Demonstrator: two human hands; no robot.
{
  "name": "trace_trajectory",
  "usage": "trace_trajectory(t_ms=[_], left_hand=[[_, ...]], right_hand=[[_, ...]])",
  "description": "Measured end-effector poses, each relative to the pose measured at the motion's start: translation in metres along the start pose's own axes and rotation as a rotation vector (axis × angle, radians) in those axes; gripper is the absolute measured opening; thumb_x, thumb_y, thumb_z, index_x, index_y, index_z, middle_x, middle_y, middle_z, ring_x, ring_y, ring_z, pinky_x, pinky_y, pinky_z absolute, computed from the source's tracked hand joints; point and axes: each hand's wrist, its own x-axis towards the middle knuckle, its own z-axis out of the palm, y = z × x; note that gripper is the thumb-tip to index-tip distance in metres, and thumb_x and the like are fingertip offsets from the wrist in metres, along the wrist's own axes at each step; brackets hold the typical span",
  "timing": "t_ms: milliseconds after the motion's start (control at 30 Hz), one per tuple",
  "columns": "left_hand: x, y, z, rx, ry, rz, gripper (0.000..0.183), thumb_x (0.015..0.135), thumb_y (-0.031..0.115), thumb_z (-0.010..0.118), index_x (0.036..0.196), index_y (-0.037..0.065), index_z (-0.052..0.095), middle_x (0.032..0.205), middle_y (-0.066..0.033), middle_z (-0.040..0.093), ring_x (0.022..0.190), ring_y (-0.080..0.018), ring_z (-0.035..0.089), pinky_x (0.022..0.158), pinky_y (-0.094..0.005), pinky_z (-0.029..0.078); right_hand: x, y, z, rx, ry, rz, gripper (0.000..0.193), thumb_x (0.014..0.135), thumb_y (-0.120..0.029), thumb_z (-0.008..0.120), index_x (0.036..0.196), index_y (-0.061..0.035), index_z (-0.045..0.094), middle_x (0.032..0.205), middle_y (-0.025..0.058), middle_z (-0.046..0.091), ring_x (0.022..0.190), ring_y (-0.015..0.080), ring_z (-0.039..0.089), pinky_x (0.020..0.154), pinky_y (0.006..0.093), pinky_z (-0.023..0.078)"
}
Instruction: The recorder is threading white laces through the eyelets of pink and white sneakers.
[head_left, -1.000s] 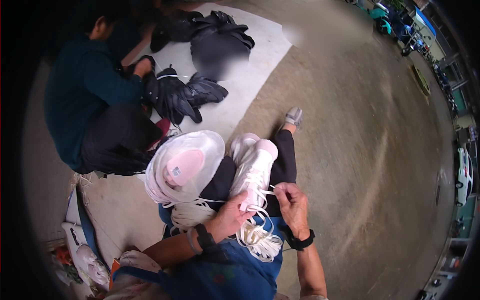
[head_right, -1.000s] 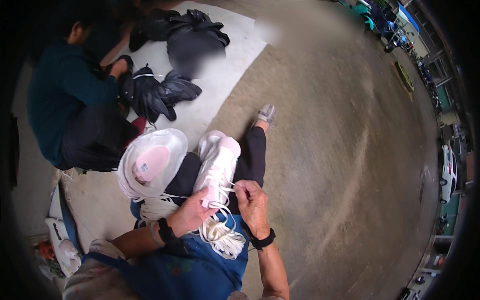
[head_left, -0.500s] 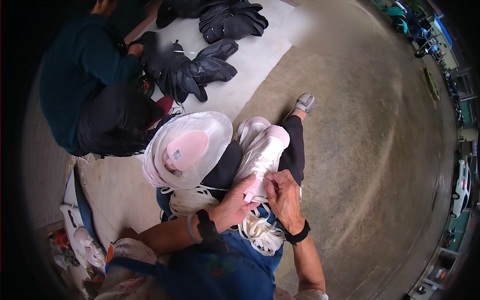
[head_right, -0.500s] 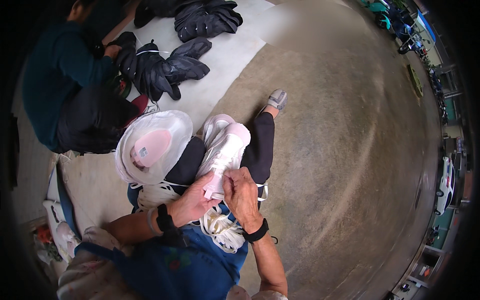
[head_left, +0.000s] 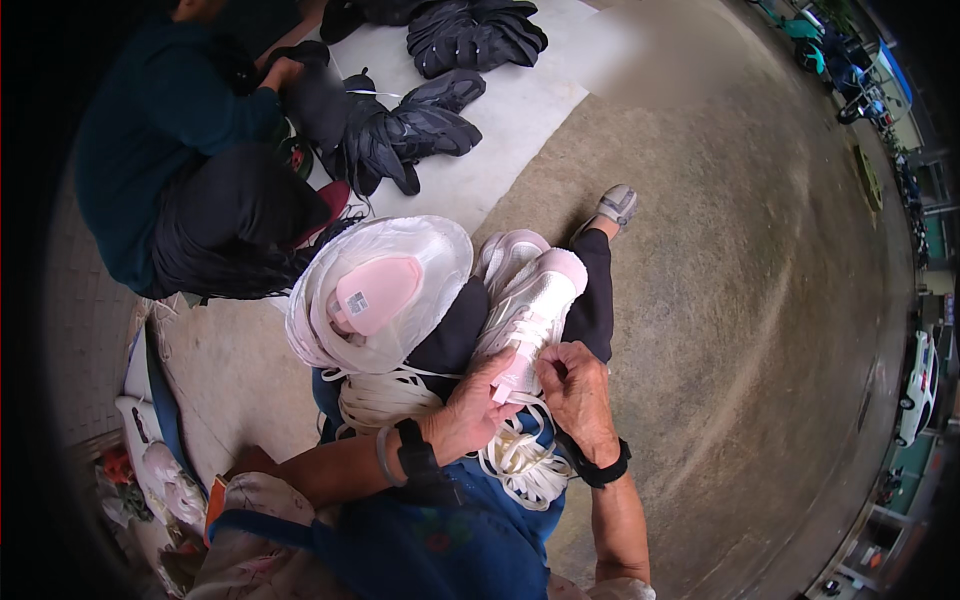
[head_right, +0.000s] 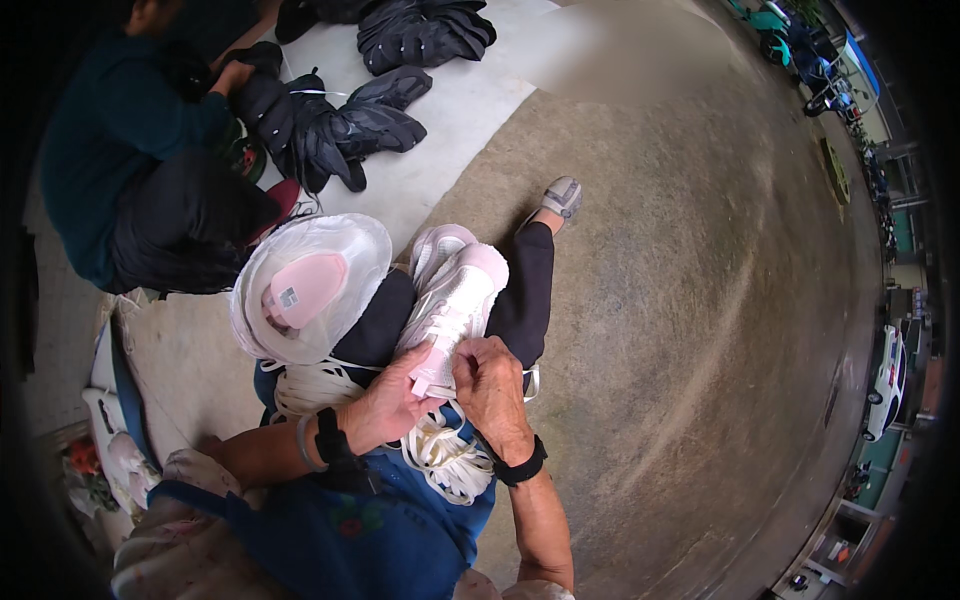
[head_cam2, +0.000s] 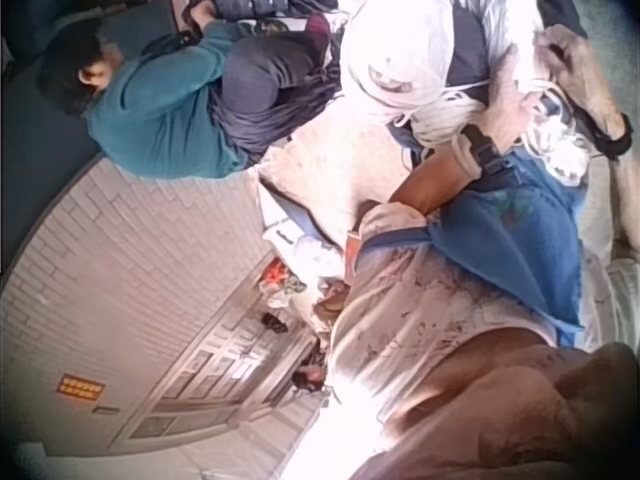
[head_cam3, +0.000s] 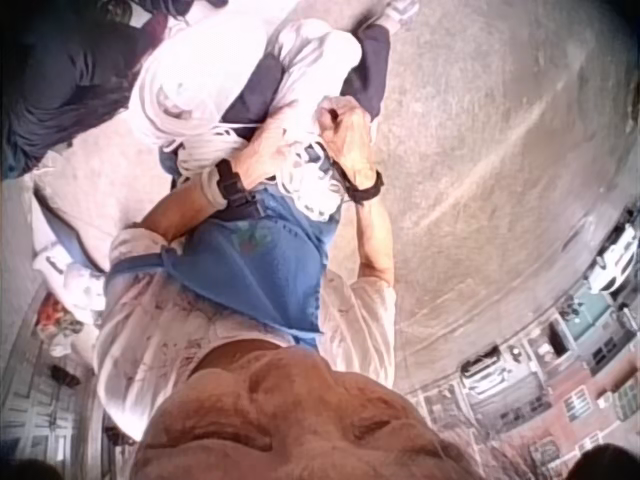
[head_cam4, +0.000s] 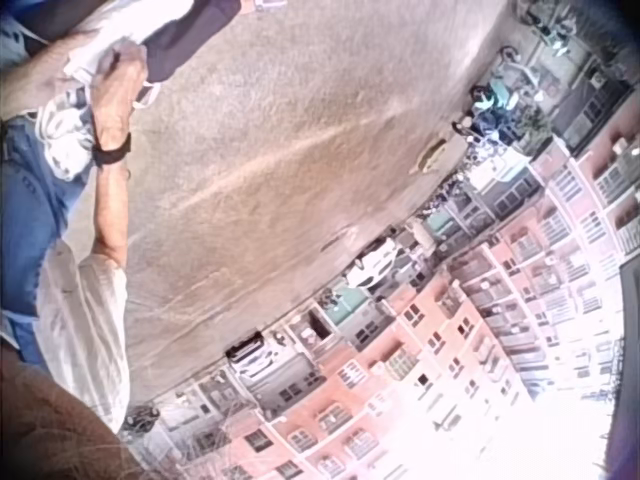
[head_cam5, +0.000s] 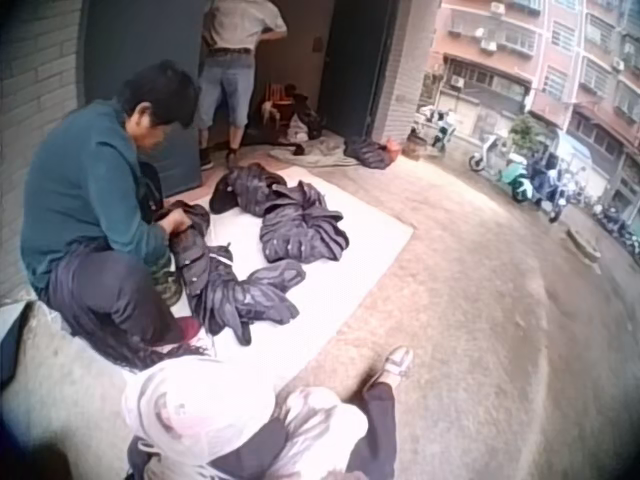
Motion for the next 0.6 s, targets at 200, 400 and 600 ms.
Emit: trace_trajectory(t_ms=[200, 400, 600], left_hand=[[0.005, 0.0, -0.008, -0.014, -0.025, -0.026, 0.045, 0.088, 0.037, 0.065, 0.124, 0.012, 0.052, 0.12, -0.0017, 0.057, 0.113, -0.0171, 0.053, 0.104, -0.0383, 0.037], [0.003, 0.0, 0.003, 0.008, 0.054, 0.005, 0.046, 0.087, 0.038, 0.066, 0.122, 0.012, 0.053, 0.119, -0.0023, 0.058, 0.113, -0.0173, 0.053, 0.103, -0.0386, 0.039], [0.004, 0.001, 0.0, 0.031, 0.05, 0.005, 0.044, 0.087, 0.038, 0.066, 0.121, 0.012, 0.054, 0.118, -0.0025, 0.058, 0.111, -0.0175, 0.055, 0.101, -0.0383, 0.041]], right_hand=[[0.003, -0.001, 0.003, -0.086, 0.013, -0.111, 0.003, 0.078, 0.001, 0.062, 0.08, 0.0032, 0.061, 0.072, 0.0153, 0.056, 0.065, 0.0282, 0.056, 0.06, 0.0367, 0.044], [0.005, 0.001, 0.001, -0.082, -0.006, -0.111, 0.004, 0.078, 0.001, 0.063, 0.081, 0.0026, 0.062, 0.072, 0.0146, 0.056, 0.065, 0.0275, 0.056, 0.059, 0.0365, 0.043], [0.005, 0.013, 0.006, 0.132, -0.049, 0.008, 0.007, 0.078, 0.003, 0.062, 0.085, 0.0029, 0.063, 0.077, 0.0165, 0.058, 0.07, 0.0304, 0.059, 0.065, 0.0369, 0.047]])
